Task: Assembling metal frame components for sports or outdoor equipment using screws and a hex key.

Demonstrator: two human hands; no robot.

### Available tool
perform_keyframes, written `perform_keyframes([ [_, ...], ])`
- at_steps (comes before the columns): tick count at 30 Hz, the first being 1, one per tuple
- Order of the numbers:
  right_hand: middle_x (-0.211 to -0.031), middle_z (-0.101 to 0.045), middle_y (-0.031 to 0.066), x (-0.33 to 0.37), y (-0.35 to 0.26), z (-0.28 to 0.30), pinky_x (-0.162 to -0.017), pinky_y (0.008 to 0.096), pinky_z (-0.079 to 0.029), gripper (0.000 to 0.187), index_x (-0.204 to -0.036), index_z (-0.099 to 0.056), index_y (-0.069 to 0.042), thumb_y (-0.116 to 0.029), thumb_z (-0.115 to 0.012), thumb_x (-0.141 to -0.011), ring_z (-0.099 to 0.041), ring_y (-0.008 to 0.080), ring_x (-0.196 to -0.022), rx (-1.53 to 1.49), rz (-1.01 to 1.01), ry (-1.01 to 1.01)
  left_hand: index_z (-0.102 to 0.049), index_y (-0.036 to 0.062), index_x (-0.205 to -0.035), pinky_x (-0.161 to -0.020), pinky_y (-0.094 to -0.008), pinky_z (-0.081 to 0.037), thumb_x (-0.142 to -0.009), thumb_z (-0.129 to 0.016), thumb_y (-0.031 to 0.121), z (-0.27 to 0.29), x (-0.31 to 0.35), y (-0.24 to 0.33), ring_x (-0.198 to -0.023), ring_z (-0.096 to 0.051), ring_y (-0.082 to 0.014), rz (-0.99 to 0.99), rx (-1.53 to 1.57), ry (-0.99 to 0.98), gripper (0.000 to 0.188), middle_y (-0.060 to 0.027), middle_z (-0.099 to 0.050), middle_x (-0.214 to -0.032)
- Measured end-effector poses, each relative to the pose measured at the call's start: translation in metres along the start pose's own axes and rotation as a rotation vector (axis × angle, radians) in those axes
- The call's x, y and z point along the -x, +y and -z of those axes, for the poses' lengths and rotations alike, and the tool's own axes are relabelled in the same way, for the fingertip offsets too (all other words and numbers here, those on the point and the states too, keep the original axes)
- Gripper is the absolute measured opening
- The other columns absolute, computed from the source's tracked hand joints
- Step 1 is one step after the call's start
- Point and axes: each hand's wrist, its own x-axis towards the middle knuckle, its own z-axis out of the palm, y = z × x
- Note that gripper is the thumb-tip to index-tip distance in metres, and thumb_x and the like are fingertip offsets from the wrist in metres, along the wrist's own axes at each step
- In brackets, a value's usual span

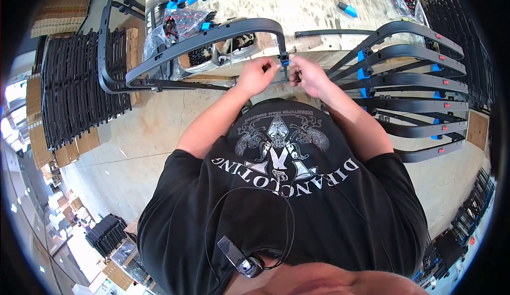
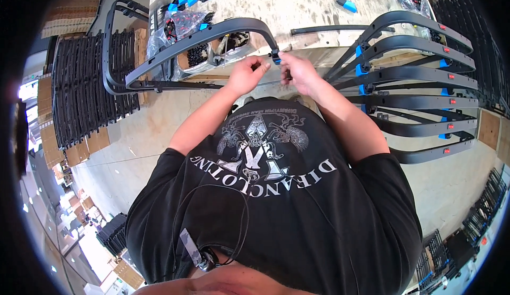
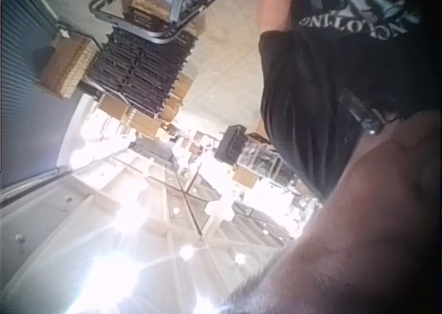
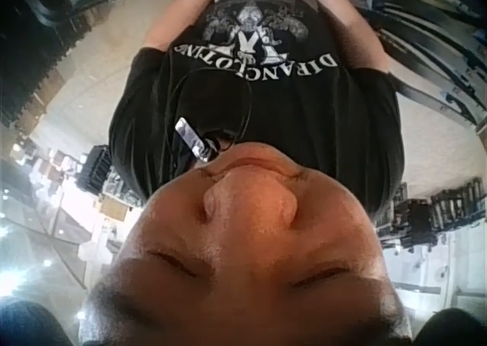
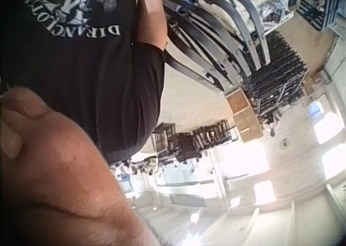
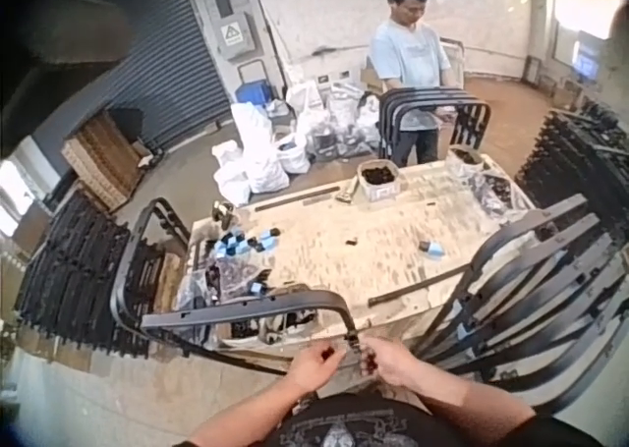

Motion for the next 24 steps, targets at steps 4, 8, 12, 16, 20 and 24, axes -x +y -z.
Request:
perform_keyframes([
  [4,-0.106,-0.065,0.0157,0.009,0.001,-0.02,-0.087,0.0448,-0.055,0.048,-0.109,-0.059,0.002,-0.046,-0.056,-0.101,-0.065,0.0293,-0.093,-0.481,-0.15,-0.306,-0.068,0.0019,-0.112,-0.075,-0.0335,-0.055,-0.085,-0.082,0.023,0.028,0.035,0.025,-0.076,-0.067,-0.0218,-0.385,-0.138,0.065,0.037,-0.0101,-0.067,-0.101],
  [8,-0.112,-0.067,0.0129,0.013,-0.01,-0.071,-0.093,0.0429,-0.052,0.063,-0.126,-0.061,0.004,-0.053,-0.047,-0.102,-0.063,0.0276,-0.101,-0.486,-0.084,-0.491,-0.072,0.0065,-0.11,-0.077,-0.0379,-0.057,-0.081,-0.084,0.025,0.063,0.047,0.013,-0.086,-0.07,-0.0265,-0.299,-0.263,-0.04,0.037,-0.0102,-0.065,-0.105],
  [12,-0.112,-0.067,0.0116,-0.006,0.005,-0.128,-0.093,0.0418,-0.052,0.052,-0.126,-0.062,-0.001,-0.046,-0.049,-0.104,-0.064,0.0266,-0.107,-0.483,-0.075,-0.546,-0.073,0.0081,-0.108,-0.078,-0.0412,-0.057,-0.086,-0.077,0.027,0.11,0.071,-0.023,-0.088,-0.069,-0.0316,-0.368,-0.377,0.003,0.029,-0.0103,-0.065,-0.105],
  [16,-0.114,-0.065,0.0129,-0.016,0.022,-0.215,-0.094,0.0464,-0.053,0.045,-0.127,-0.057,-0.002,-0.041,-0.053,-0.104,-0.063,0.0268,-0.107,-0.452,-0.099,-0.496,-0.072,0.008,-0.106,-0.078,-0.0433,-0.056,-0.087,-0.073,0.026,0.176,0.096,-0.069,-0.091,-0.069,-0.0335,-0.383,-0.421,-0.063,0.026,-0.0105,-0.065,-0.105],
  [20,-0.109,-0.065,0.0127,-0.021,0.036,-0.305,-0.087,0.0464,-0.055,0.037,-0.119,-0.058,-0.005,-0.038,-0.053,-0.105,-0.065,0.0264,-0.098,-0.44,-0.135,-0.451,-0.071,0.0074,-0.105,-0.079,-0.045,-0.056,-0.088,-0.071,0.024,0.242,0.132,-0.118,-0.092,-0.068,-0.0342,-0.446,-0.467,-0.131,0.024,-0.0121,-0.067,-0.102],
  [24,-0.085,-0.064,0.0056,-0.033,0.058,-0.37,-0.07,0.0348,-0.048,0.034,-0.104,-0.064,-0.007,-0.038,-0.051,-0.106,-0.061,0.0191,-0.075,-0.293,-0.135,-0.46,-0.068,0.0048,-0.103,-0.076,-0.0416,-0.055,-0.089,-0.071,0.02,0.285,0.165,-0.168,-0.086,-0.069,-0.034,-0.438,-0.219,0.039,0.021,-0.0145,-0.07,-0.094],
])
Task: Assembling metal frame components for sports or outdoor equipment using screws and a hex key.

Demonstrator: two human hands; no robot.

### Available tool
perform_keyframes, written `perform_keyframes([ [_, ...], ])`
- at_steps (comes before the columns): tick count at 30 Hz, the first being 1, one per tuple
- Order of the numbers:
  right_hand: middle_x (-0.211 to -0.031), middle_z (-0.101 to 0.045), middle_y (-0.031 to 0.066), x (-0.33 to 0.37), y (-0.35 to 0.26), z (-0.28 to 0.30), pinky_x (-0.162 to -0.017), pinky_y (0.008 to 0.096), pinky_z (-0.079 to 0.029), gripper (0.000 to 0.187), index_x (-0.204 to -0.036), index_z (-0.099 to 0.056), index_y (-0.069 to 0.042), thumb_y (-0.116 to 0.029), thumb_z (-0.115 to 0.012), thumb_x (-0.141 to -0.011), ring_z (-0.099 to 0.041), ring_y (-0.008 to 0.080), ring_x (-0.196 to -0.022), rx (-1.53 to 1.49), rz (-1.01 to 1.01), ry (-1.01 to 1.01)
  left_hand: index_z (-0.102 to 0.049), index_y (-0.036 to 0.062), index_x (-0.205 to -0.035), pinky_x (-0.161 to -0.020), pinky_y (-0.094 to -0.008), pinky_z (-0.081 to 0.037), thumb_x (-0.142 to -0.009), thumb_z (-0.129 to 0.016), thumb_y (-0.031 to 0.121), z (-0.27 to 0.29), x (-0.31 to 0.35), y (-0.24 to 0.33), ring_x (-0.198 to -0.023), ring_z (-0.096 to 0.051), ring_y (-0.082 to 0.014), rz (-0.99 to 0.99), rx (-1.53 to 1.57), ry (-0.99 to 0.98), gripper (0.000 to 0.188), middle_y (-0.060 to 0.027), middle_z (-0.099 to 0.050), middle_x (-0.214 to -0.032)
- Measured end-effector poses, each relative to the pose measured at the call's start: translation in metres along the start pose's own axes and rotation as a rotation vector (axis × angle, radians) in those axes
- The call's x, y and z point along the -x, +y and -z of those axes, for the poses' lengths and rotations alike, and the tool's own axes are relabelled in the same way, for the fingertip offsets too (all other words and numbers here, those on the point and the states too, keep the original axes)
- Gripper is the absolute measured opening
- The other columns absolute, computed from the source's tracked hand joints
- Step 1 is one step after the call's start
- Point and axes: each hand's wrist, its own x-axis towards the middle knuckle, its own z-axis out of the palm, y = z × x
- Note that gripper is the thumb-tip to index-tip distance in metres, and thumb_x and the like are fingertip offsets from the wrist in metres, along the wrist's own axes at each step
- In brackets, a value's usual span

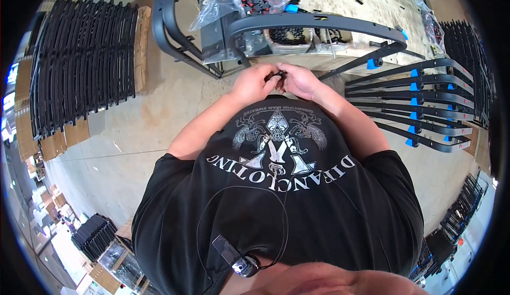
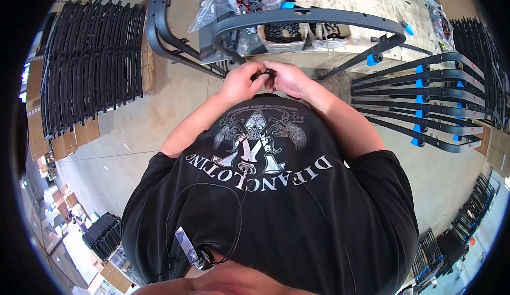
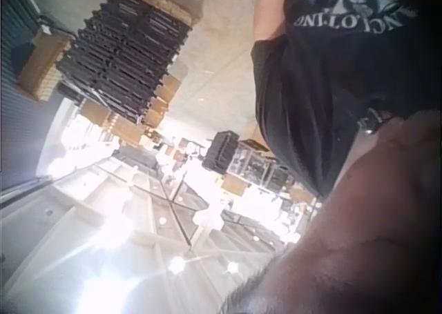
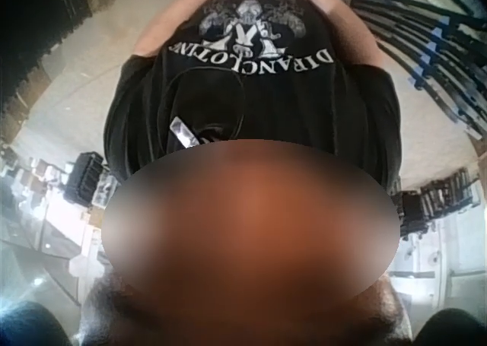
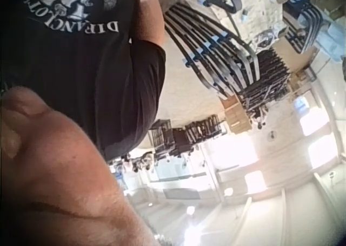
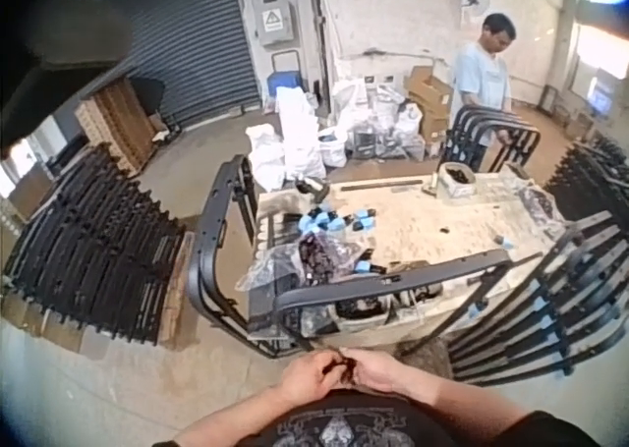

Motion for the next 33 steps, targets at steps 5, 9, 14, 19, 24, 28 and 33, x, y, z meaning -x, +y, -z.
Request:
perform_keyframes([
  [5,-0.075,-0.056,0.0011,-0.022,0.024,-0.052,-0.057,0.0292,-0.041,0.038,-0.103,-0.064,-0.009,-0.045,-0.051,-0.105,-0.05,0.013,-0.062,0.264,-0.043,0.06,-0.065,0.0025,-0.098,-0.069,-0.0358,-0.053,-0.087,-0.074,0.017,0.024,0.048,-0.034,-0.073,-0.067,-0.0264,0.173,0.133,0.092,0.02,-0.0149,-0.069,-0.084],
  [9,-0.07,-0.05,-0.0013,-0.035,0.036,-0.074,-0.051,0.0277,-0.035,0.044,-0.1,-0.063,-0.009,-0.052,-0.055,-0.102,-0.044,0.0095,-0.056,0.495,-0.055,0.125,-0.065,0.0012,-0.098,-0.066,-0.0328,-0.052,-0.09,-0.071,0.016,0.03,0.069,-0.057,-0.072,-0.066,-0.0197,0.223,0.153,0.065,0.018,-0.0106,-0.069,-0.081],
  [14,-0.069,-0.049,-0.0031,-0.058,0.058,-0.073,-0.051,0.0271,-0.035,0.041,-0.099,-0.063,-0.008,-0.049,-0.059,-0.1,-0.044,0.0088,-0.056,0.443,-0.017,0.049,-0.064,0.0016,-0.095,-0.061,-0.0305,-0.048,-0.097,-0.065,0.016,0.024,0.081,-0.084,-0.066,-0.061,-0.0161,0.485,0.696,0.23,0.014,-0.0039,-0.064,-0.074],
  [19,-0.075,-0.062,0.0053,-0.074,0.068,-0.082,-0.059,0.0321,-0.046,0.046,-0.103,-0.066,-0.002,-0.044,-0.075,-0.088,-0.059,0.0171,-0.064,0.842,0.243,0.022,-0.057,0.0056,-0.098,-0.067,-0.0289,-0.045,-0.101,-0.059,0.016,0.037,0.067,-0.092,-0.072,-0.055,-0.0125,0.69,1.29,0.458,0.011,-0.003,-0.058,-0.078],
  [24,-0.085,-0.07,0.0156,-0.071,0.052,-0.105,-0.073,0.0407,-0.052,0.055,-0.107,-0.066,0.002,-0.044,-0.076,-0.08,-0.068,0.0257,-0.079,1.273,0.329,0.053,-0.057,0.0065,-0.102,-0.074,-0.0323,-0.047,-0.102,-0.057,0.017,0.038,0.063,-0.095,-0.075,-0.056,-0.0183,0.711,1.248,0.586,0.01,-0.0054,-0.058,-0.079],
  [28,-0.083,-0.07,0.0136,-0.086,0.07,-0.08,-0.072,0.0418,-0.051,0.047,-0.101,-0.068,0.001,-0.043,-0.067,-0.085,-0.066,0.0245,-0.077,1.148,0.228,-0.101,-0.056,0.0072,-0.104,-0.075,-0.0353,-0.049,-0.103,-0.056,0.017,0.053,0.064,-0.081,-0.075,-0.057,-0.022,0.795,1.528,0.503,0.01,-0.0067,-0.058,-0.08],
  [33,-0.093,-0.07,0.0106,-0.098,0.084,-0.065,-0.072,0.037,-0.049,0.038,-0.1,-0.07,-0.004,-0.038,-0.057,-0.089,-0.062,0.0223,-0.077,0.389,-0.131,-0.139,-0.053,0.0049,-0.102,-0.072,-0.0355,-0.049,-0.103,-0.054,0.014,0.042,0.064,-0.095,-0.075,-0.056,-0.0216,0.666,1.518,0.368,0.009,-0.0063,-0.055,-0.079],
])
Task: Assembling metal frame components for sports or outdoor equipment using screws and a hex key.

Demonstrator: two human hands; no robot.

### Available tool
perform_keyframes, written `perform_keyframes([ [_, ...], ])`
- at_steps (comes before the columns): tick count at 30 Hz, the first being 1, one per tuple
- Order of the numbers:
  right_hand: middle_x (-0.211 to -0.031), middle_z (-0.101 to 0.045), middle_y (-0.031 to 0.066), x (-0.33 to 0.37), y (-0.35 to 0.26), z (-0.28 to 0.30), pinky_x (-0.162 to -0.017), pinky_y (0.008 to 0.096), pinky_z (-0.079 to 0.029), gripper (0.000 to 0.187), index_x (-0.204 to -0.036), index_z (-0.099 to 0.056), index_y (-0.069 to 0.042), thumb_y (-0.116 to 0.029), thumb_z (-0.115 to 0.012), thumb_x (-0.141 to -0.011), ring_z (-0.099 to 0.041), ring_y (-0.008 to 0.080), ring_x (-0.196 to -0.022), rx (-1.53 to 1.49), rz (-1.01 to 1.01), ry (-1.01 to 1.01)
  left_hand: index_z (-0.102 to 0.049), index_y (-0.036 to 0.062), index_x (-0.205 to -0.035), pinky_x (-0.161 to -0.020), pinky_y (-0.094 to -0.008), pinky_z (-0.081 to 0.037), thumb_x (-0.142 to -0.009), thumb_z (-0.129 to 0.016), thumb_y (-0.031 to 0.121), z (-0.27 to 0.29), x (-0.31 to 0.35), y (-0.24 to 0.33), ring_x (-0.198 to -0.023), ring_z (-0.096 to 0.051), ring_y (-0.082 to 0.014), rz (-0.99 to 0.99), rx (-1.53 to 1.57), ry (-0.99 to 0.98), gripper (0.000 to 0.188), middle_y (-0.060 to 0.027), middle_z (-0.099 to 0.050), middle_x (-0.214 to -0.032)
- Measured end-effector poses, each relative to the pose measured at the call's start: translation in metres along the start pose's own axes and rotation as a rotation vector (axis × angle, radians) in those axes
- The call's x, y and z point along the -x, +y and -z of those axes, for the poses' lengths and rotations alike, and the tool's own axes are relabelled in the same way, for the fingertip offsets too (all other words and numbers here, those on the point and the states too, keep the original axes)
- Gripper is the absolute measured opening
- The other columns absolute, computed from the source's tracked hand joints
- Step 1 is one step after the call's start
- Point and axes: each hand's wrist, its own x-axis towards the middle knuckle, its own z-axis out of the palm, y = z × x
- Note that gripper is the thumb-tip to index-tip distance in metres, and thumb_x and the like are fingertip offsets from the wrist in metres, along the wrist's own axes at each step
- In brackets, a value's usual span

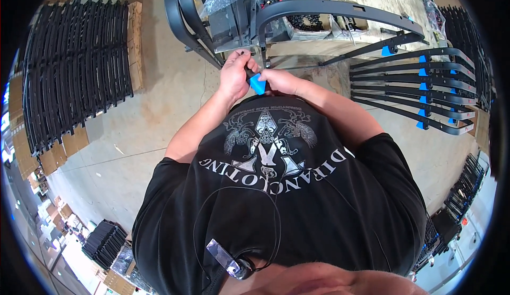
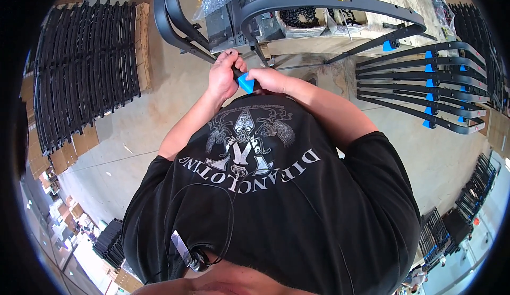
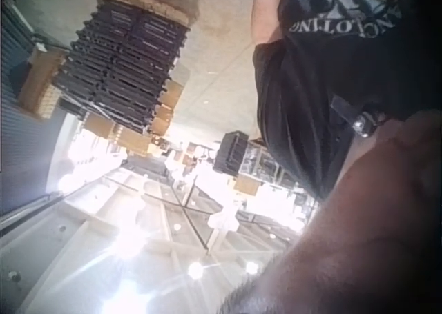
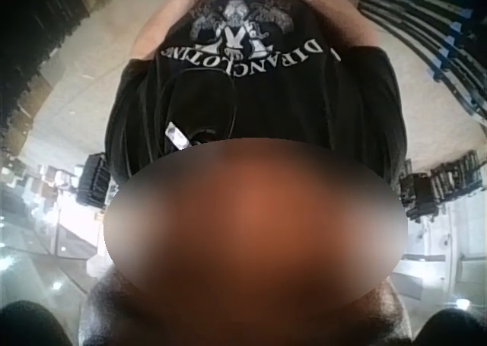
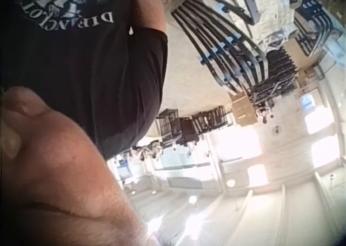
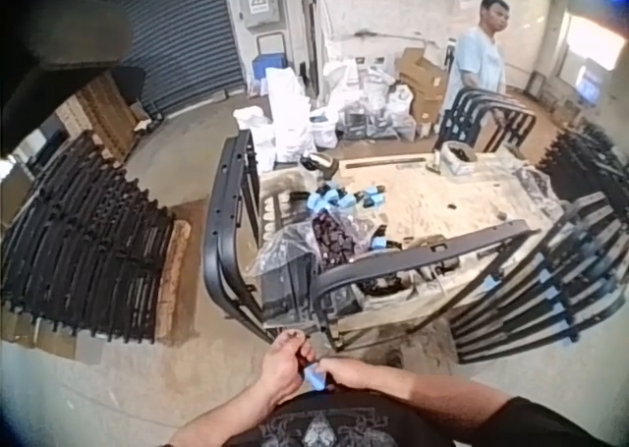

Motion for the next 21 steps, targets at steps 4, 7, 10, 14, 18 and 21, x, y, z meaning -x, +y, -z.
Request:
perform_keyframes([
  [4,-0.093,-0.07,0.0193,0.021,-0.022,-0.031,-0.078,0.0451,-0.053,0.044,-0.099,-0.067,0.002,-0.039,-0.067,-0.08,-0.068,0.0348,-0.086,0.883,0.325,0.353,-0.055,0.0031,-0.102,-0.071,-0.0318,-0.046,-0.101,-0.055,0.008,0.001,-0.005,-0.008,-0.075,-0.055,-0.0181,-0.121,-0.147,0.119,0.005,-0.005,-0.055,-0.08],
  [7,-0.097,-0.07,0.0243,0.02,-0.027,-0.03,-0.082,0.0479,-0.053,0.051,-0.097,-0.067,0.002,-0.04,-0.076,-0.071,-0.068,0.0415,-0.093,1.049,0.335,0.477,-0.059,0.0024,-0.104,-0.072,-0.0304,-0.047,-0.1,-0.058,0.008,0.0,-0.007,-0.012,-0.077,-0.057,-0.016,-0.121,-0.19,0.14,0.007,-0.0044,-0.059,-0.082],
  [10,-0.095,-0.071,0.0201,0.016,-0.019,-0.012,-0.079,0.0448,-0.053,0.048,-0.1,-0.066,0.001,-0.037,-0.08,-0.074,-0.069,0.0355,-0.088,1.0,0.107,0.461,-0.064,0.0012,-0.106,-0.072,-0.0291,-0.047,-0.099,-0.062,0.008,0.003,-0.01,-0.014,-0.076,-0.058,-0.0141,-0.175,-0.322,0.164,0.01,-0.0034,-0.062,-0.085],
  [14,-0.099,-0.072,0.0128,0.015,-0.004,0.005,-0.082,0.0357,-0.053,0.052,-0.112,-0.07,0.0,-0.033,-0.083,-0.074,-0.069,0.022,-0.09,0.431,0.099,0.484,-0.069,0.0001,-0.104,-0.067,-0.0256,-0.048,-0.096,-0.067,0.009,0.026,-0.016,-0.009,-0.073,-0.059,-0.0112,-0.186,-0.36,0.259,0.012,-0.0013,-0.066,-0.086],
  [18,-0.1,-0.071,0.0073,0.012,-0.013,0.003,-0.077,0.0309,-0.052,0.052,-0.118,-0.069,-0.001,-0.025,-0.084,-0.075,-0.065,0.0154,-0.085,0.274,0.054,0.481,-0.068,0.0006,-0.103,-0.067,-0.0276,-0.051,-0.094,-0.07,0.007,0.027,-0.022,-0.009,-0.07,-0.06,-0.0124,-0.14,-0.292,0.238,0.011,-0.0019,-0.067,-0.084],
  [21,-0.098,-0.07,0.0073,0.006,-0.023,0.004,-0.076,0.0303,-0.051,0.056,-0.122,-0.067,-0.001,-0.026,-0.084,-0.075,-0.064,0.0159,-0.083,0.249,0.031,0.498,-0.067,0.0008,-0.1,-0.065,-0.0294,-0.053,-0.092,-0.071,0.004,0.025,-0.029,-0.011,-0.067,-0.061,-0.0138,-0.186,-0.258,0.216,0.01,-0.0037,-0.067,-0.082],
])
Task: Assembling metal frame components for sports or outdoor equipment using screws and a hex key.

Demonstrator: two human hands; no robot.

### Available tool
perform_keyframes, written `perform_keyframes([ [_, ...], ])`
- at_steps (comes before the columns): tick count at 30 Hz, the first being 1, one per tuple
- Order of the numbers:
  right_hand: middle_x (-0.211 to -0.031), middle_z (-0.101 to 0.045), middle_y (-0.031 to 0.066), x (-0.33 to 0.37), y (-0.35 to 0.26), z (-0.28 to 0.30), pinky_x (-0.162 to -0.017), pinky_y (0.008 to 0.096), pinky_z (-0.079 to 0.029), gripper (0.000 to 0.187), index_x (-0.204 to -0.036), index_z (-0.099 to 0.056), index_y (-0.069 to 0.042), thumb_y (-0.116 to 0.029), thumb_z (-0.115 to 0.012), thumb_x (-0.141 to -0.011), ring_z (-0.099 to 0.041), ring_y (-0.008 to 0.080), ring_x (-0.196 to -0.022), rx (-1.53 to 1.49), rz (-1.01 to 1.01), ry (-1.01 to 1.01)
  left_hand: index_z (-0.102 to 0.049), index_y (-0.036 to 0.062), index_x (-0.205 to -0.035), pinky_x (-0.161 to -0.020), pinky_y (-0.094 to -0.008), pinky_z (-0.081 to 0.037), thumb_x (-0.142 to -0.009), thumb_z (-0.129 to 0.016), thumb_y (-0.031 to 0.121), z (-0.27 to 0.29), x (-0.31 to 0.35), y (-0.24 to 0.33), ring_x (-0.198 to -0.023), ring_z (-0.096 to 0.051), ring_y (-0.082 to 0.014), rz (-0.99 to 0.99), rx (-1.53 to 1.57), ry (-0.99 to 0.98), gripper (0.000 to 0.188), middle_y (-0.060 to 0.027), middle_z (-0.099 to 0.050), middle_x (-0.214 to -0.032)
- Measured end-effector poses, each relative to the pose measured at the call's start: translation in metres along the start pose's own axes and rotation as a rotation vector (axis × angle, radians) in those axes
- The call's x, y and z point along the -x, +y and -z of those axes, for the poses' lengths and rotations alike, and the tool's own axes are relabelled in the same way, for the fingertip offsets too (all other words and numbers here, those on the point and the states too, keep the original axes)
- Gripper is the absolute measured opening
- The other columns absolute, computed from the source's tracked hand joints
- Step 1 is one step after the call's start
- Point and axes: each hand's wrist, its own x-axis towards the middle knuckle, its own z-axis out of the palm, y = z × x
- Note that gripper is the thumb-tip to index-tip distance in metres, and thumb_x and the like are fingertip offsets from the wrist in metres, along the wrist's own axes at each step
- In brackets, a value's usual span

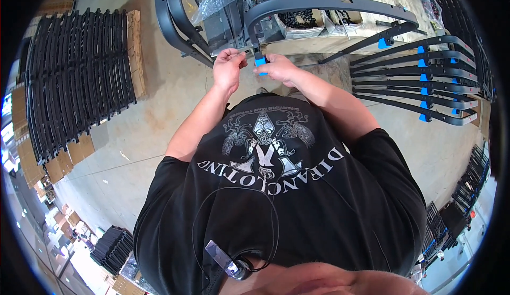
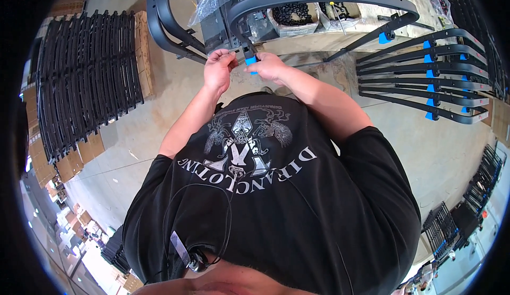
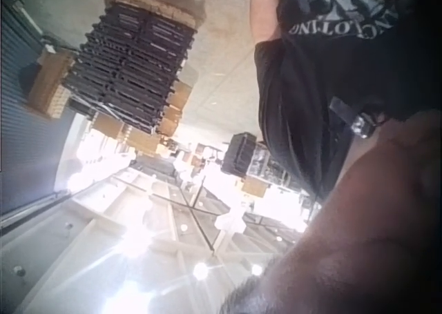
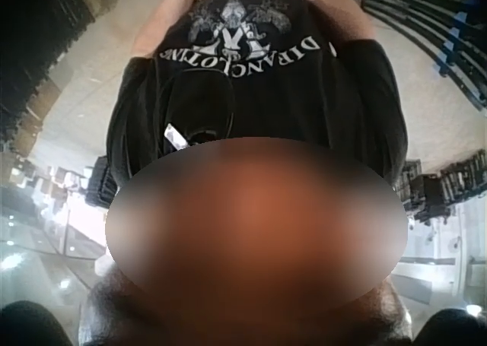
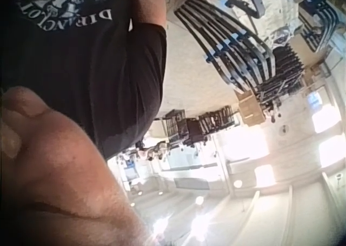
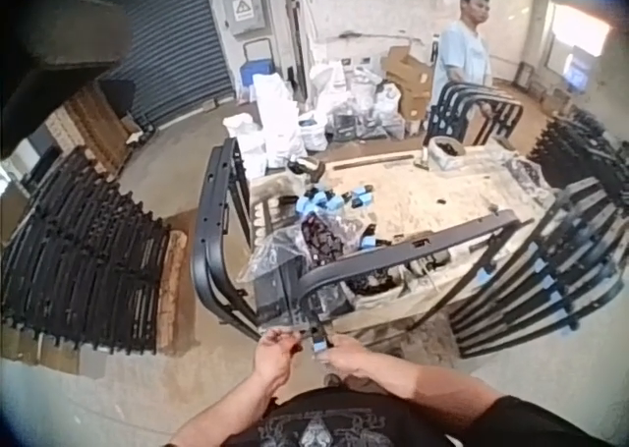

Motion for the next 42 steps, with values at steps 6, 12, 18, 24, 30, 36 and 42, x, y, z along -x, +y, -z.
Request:
perform_keyframes([
  [6,-0.098,-0.069,0.0076,-0.011,0.006,0.002,-0.075,0.0306,-0.05,0.056,-0.124,-0.064,-0.001,-0.025,-0.083,-0.076,-0.063,0.0154,-0.087,0.021,0.077,0.022,-0.066,-0.0003,-0.098,-0.065,-0.0293,-0.056,-0.093,-0.073,0.006,-0.009,-0.003,0.009,-0.069,-0.065,-0.0154,0.131,-0.06,-0.005,0.01,-0.0064,-0.069,-0.082],
  [12,-0.101,-0.068,0.0061,-0.016,0.012,0.002,-0.073,0.03,-0.049,0.055,-0.124,-0.063,-0.002,-0.022,-0.081,-0.076,-0.062,0.0149,-0.089,-0.135,0.155,-0.01,-0.069,-0.001,-0.094,-0.064,-0.0287,-0.057,-0.095,-0.073,0.011,-0.014,-0.001,0.014,-0.066,-0.064,-0.0143,0.127,-0.142,-0.075,0.012,-0.0069,-0.07,-0.082],
  [18,-0.095,-0.066,0.0006,-0.01,0.004,0.003,-0.065,0.0277,-0.045,0.044,-0.12,-0.063,-0.007,-0.023,-0.076,-0.081,-0.057,0.0104,-0.082,-0.161,0.09,-0.083,-0.068,0.0048,-0.086,-0.059,-0.0271,-0.05,-0.099,-0.069,0.027,-0.013,-0.011,0.004,-0.062,-0.061,-0.0123,0.191,-0.246,-0.127,0.026,-0.0041,-0.068,-0.075],
  [24,-0.092,-0.063,0.0015,-0.006,0.003,0.003,-0.063,0.0278,-0.045,0.041,-0.118,-0.063,-0.007,-0.024,-0.075,-0.083,-0.055,0.0106,-0.078,-0.129,0.083,-0.06,-0.065,-0.0008,-0.088,-0.067,-0.043,-0.052,-0.104,-0.057,0.031,-0.035,0.006,0.01,-0.071,-0.066,-0.0292,-0.277,-1.072,0.054,0.037,-0.0166,-0.068,-0.077],
  [30,-0.098,-0.067,0.0076,-0.019,0.017,0.01,-0.069,0.0304,-0.049,0.048,-0.119,-0.063,-0.001,-0.025,-0.077,-0.081,-0.06,0.0139,-0.082,-0.054,0.165,0.017,-0.062,-0.0031,-0.122,-0.092,-0.0525,-0.05,-0.099,-0.052,0.017,-0.029,0.037,0.018,-0.103,-0.065,-0.0449,-0.67,-1.43,-0.173,0.031,-0.0246,-0.068,-0.111],
  [36,-0.111,-0.068,0.0145,-0.005,0.022,0.035,-0.086,0.0374,-0.052,0.051,-0.124,-0.059,0.001,-0.038,-0.069,-0.091,-0.066,0.0232,-0.097,-0.427,0.094,0.015,-0.069,0.0027,-0.116,-0.086,-0.0431,-0.053,-0.092,-0.066,0.017,-0.036,0.045,0.044,-0.099,-0.065,-0.0353,-0.303,-1.299,-0.206,0.029,-0.0169,-0.068,-0.105],
  [42,-0.117,-0.067,0.0158,0.028,-0.005,0.035,-0.094,0.0428,-0.052,0.063,-0.128,-0.054,0.0,-0.055,-0.055,-0.099,-0.066,0.028,-0.103,-0.885,0.02,-0.331,-0.072,0.0069,-0.111,-0.081,-0.0393,-0.053,-0.083,-0.077,0.015,-0.043,0.048,0.035,-0.091,-0.065,-0.0302,-0.84,-1.218,-0.473,0.029,-0.0109,-0.067,-0.095],
])
